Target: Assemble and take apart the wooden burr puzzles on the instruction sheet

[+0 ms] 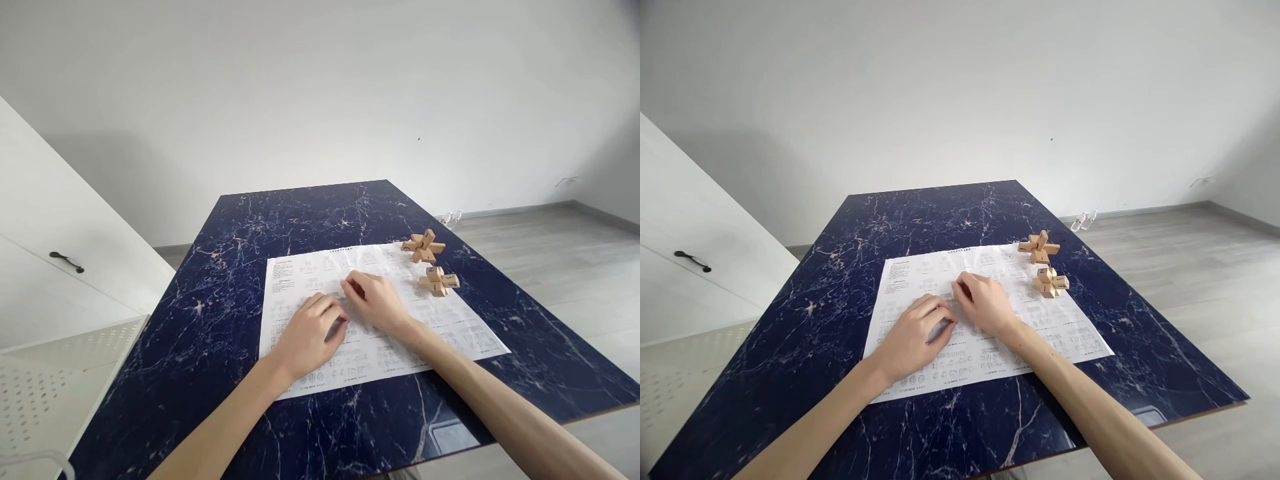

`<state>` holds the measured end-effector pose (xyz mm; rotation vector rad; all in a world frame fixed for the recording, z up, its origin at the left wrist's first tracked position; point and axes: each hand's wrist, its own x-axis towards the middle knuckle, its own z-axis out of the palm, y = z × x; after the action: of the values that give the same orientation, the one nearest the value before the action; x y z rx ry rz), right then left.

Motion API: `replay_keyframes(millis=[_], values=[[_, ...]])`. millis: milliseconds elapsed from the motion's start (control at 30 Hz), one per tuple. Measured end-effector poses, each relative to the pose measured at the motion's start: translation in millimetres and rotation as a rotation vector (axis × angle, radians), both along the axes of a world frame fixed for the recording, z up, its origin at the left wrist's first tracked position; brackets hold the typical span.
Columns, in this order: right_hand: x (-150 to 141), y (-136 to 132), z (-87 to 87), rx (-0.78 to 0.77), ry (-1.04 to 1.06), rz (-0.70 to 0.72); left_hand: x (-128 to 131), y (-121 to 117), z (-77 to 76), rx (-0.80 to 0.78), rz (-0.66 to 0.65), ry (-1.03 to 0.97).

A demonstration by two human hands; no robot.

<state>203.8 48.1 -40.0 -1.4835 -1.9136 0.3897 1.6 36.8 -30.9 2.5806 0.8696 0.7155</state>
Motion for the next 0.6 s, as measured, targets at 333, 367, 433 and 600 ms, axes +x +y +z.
replay_keyframes(millis=[333,367,433,600], values=[[25,10,5.4,0.509,-0.125,-0.380,0,-1,1.7,-0.032,-0.004,0.001],[30,12,6.0,0.538,-0.154,-0.418,0,-1,1.6,-0.033,-0.003,0.001],[39,14,7.7,0.568,-0.186,-0.494,0,-1,1.7,-0.035,-0.004,-0.001],[60,17,10.8,0.551,-0.191,-0.649,-1,-2,1.9,-0.042,-0.008,-0.004]])
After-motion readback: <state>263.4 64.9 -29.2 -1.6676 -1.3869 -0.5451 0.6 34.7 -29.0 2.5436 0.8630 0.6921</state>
